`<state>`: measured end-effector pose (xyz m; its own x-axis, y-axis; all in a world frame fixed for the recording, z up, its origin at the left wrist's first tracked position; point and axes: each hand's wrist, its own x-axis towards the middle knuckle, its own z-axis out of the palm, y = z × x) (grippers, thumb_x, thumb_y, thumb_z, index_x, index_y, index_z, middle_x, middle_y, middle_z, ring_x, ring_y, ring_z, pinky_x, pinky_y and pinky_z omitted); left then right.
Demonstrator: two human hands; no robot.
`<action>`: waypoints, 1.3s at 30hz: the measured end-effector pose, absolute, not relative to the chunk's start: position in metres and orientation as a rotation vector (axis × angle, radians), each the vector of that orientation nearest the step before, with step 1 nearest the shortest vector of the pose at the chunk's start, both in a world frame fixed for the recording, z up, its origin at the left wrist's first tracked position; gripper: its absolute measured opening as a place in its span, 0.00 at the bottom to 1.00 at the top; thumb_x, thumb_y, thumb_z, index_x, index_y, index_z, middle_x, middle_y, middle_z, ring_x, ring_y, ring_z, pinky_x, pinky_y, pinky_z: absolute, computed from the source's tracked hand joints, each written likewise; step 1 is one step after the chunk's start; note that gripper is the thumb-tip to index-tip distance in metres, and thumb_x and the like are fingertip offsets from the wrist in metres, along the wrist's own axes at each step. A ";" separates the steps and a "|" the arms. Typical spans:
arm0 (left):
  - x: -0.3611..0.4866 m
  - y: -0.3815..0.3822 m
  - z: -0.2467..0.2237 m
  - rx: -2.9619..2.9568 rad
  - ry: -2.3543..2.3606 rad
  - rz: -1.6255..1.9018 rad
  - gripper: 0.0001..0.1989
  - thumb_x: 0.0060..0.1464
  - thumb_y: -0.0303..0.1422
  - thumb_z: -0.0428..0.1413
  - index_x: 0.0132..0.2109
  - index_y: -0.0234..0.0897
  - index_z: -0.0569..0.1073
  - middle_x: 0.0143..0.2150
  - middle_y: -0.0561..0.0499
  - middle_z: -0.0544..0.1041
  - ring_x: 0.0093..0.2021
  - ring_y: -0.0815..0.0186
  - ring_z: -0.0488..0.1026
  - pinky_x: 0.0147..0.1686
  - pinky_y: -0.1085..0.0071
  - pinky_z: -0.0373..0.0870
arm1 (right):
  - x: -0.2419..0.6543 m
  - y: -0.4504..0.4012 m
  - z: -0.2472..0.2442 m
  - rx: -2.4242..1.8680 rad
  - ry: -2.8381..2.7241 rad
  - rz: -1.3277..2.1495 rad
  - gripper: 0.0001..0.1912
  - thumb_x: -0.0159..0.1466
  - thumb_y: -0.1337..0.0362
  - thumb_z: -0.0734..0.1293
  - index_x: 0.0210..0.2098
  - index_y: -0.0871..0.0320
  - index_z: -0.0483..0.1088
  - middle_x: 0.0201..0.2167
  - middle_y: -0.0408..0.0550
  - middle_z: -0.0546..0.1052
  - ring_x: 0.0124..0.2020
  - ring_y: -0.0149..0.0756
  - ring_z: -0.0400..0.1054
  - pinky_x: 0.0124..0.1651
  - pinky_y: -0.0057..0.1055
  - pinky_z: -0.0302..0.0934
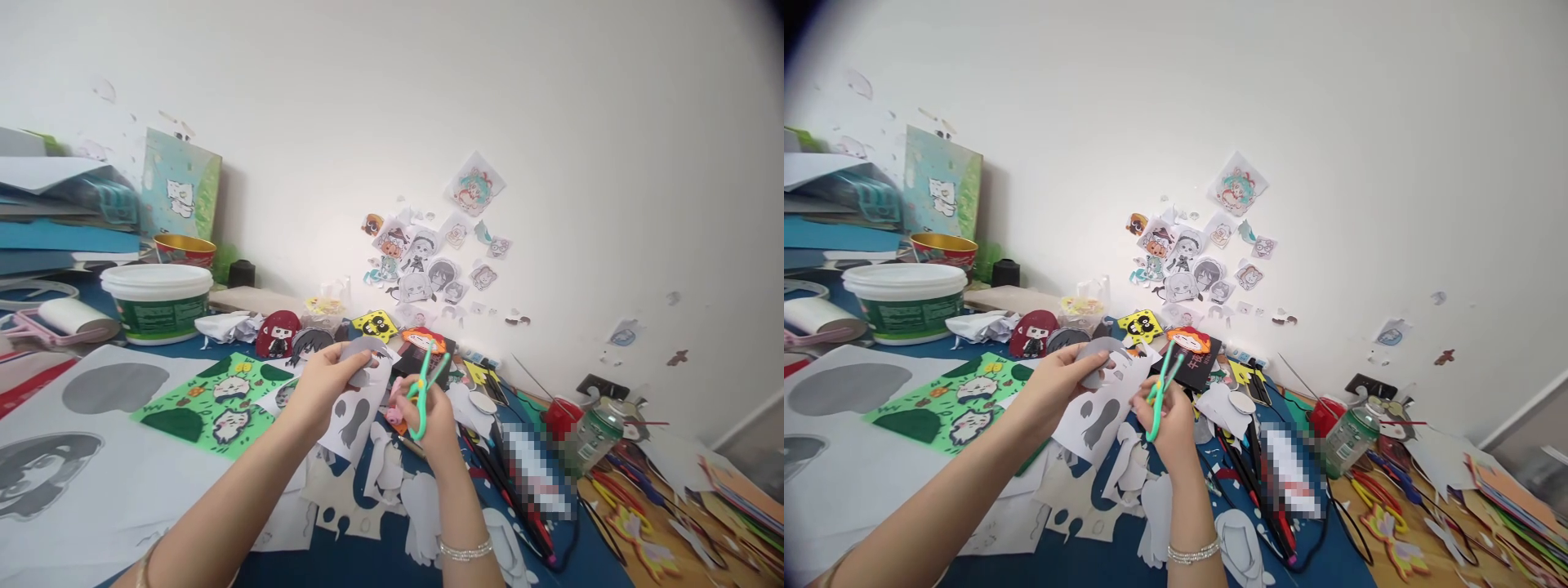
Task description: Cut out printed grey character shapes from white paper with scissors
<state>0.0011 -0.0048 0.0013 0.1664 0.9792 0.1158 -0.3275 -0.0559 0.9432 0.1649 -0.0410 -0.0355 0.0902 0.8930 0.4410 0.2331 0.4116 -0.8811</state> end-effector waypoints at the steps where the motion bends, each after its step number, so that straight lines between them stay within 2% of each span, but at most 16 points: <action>1: 0.003 -0.006 0.001 1.105 0.782 1.224 0.14 0.40 0.40 0.61 0.31 0.34 0.73 0.28 0.50 0.75 0.23 0.72 0.66 0.23 0.76 0.62 | 0.164 -0.039 -0.037 -1.046 -1.373 0.633 0.12 0.53 0.63 0.67 0.36 0.58 0.64 0.29 0.47 0.74 0.33 0.37 0.69 0.37 0.33 0.63; 4: 0.008 -0.009 0.001 1.141 0.772 1.100 0.12 0.40 0.39 0.60 0.31 0.34 0.73 0.23 0.53 0.72 0.20 0.74 0.64 0.19 0.77 0.59 | 0.160 -0.034 -0.041 -0.999 -1.269 0.590 0.15 0.52 0.64 0.67 0.39 0.57 0.64 0.34 0.49 0.75 0.37 0.39 0.71 0.39 0.34 0.64; 6: 0.010 -0.011 0.001 1.181 0.770 1.051 0.12 0.41 0.39 0.60 0.30 0.34 0.72 0.21 0.54 0.71 0.19 0.74 0.63 0.18 0.78 0.57 | 0.158 -0.033 -0.042 -0.998 -1.213 0.586 0.14 0.51 0.64 0.68 0.37 0.56 0.64 0.32 0.46 0.74 0.36 0.39 0.72 0.38 0.34 0.65; 10: 0.011 -0.011 -0.002 1.256 0.788 0.969 0.13 0.41 0.39 0.60 0.31 0.33 0.71 0.22 0.53 0.71 0.21 0.73 0.66 0.19 0.78 0.58 | 0.155 -0.034 -0.039 -1.010 -1.134 0.561 0.11 0.50 0.65 0.67 0.34 0.56 0.65 0.26 0.41 0.71 0.31 0.36 0.72 0.33 0.31 0.66; 15: 0.011 -0.008 -0.003 1.340 0.750 0.863 0.15 0.41 0.41 0.60 0.32 0.34 0.70 0.25 0.52 0.73 0.23 0.71 0.67 0.19 0.77 0.60 | 0.156 -0.035 -0.035 -1.055 -1.154 0.450 0.10 0.48 0.68 0.66 0.31 0.57 0.66 0.24 0.40 0.70 0.27 0.33 0.70 0.32 0.30 0.65; 18: 0.010 -0.010 0.000 1.409 0.736 0.872 0.17 0.40 0.42 0.60 0.34 0.35 0.70 0.24 0.53 0.73 0.21 0.71 0.66 0.18 0.77 0.59 | 0.157 -0.034 -0.039 -1.051 -1.245 0.400 0.09 0.50 0.68 0.64 0.33 0.57 0.66 0.24 0.41 0.71 0.27 0.33 0.69 0.32 0.29 0.64; 23: 0.008 -0.011 0.002 1.557 0.754 0.891 0.15 0.41 0.43 0.59 0.29 0.34 0.72 0.18 0.54 0.70 0.20 0.71 0.65 0.19 0.77 0.58 | 0.157 -0.035 -0.043 -1.068 -1.402 0.338 0.09 0.51 0.69 0.64 0.34 0.58 0.67 0.26 0.42 0.72 0.29 0.33 0.68 0.35 0.29 0.63; 30: 0.008 -0.004 -0.006 1.570 0.809 0.864 0.15 0.43 0.43 0.58 0.30 0.34 0.73 0.20 0.52 0.72 0.20 0.69 0.67 0.19 0.76 0.62 | 0.157 -0.036 -0.039 -1.070 -1.367 0.364 0.09 0.52 0.70 0.62 0.34 0.58 0.65 0.25 0.42 0.71 0.27 0.31 0.67 0.34 0.28 0.62; 39: 0.009 -0.005 -0.003 1.468 0.864 0.861 0.13 0.43 0.41 0.57 0.30 0.34 0.71 0.19 0.52 0.72 0.19 0.70 0.67 0.19 0.77 0.61 | 0.154 -0.036 -0.041 -1.037 -1.329 0.439 0.09 0.52 0.67 0.64 0.34 0.57 0.66 0.25 0.42 0.71 0.26 0.30 0.64 0.29 0.26 0.60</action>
